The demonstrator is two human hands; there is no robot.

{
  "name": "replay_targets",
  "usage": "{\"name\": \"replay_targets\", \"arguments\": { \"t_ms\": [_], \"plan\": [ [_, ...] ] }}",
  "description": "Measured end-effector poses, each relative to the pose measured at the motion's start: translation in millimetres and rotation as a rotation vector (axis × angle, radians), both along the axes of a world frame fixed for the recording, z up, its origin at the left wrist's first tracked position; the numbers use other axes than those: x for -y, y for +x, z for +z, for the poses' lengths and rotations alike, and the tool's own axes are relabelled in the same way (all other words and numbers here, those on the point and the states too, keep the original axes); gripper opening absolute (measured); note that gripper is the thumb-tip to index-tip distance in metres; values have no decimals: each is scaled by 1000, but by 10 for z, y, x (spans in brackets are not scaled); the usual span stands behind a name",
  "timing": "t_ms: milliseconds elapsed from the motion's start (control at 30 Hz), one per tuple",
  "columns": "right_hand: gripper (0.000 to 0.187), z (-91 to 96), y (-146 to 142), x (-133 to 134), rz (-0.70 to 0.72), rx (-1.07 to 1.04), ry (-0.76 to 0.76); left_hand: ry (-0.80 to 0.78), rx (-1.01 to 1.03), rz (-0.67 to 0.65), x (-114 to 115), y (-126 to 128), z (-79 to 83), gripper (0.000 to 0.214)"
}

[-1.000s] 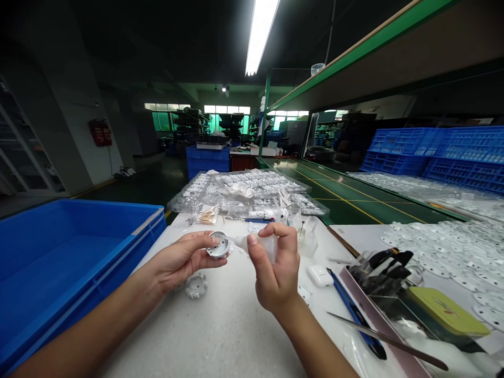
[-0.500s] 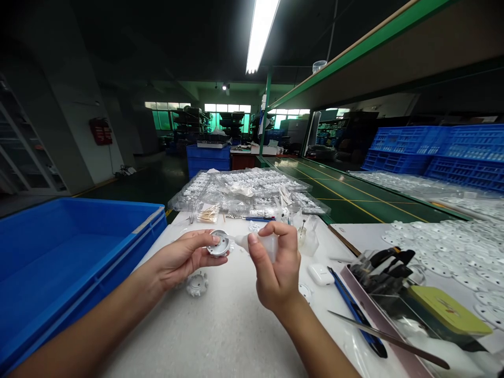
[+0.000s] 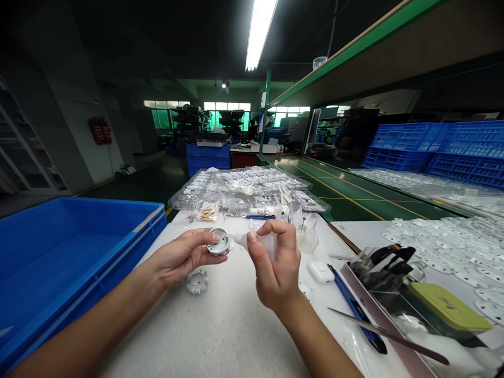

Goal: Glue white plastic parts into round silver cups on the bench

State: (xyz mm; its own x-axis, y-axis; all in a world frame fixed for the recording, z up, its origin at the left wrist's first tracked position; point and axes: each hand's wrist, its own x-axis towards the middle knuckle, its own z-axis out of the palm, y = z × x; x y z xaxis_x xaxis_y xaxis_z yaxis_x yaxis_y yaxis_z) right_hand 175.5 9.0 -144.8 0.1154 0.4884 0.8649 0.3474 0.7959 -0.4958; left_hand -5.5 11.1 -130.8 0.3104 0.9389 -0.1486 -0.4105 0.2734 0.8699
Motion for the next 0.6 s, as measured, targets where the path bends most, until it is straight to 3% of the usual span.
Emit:
{"name": "replay_targets", "arguments": {
  "t_ms": [133, 267, 400, 600],
  "plan": [
    [10, -22, -7, -14, 25, -39, -1, -10, 2, 18, 4, 10, 16, 9],
    [17, -7, -10, -51, 44, -273, -28, -10, 17, 42, -23, -22, 22, 7],
    [24, 57, 10, -142, 179, -416, -250, -7, 44, 155, -117, -119, 14, 5],
    [36, 15, -5, -310, 333, -310, -593, 16, 81, 262, -223, -232, -20, 9]
  ]
}}
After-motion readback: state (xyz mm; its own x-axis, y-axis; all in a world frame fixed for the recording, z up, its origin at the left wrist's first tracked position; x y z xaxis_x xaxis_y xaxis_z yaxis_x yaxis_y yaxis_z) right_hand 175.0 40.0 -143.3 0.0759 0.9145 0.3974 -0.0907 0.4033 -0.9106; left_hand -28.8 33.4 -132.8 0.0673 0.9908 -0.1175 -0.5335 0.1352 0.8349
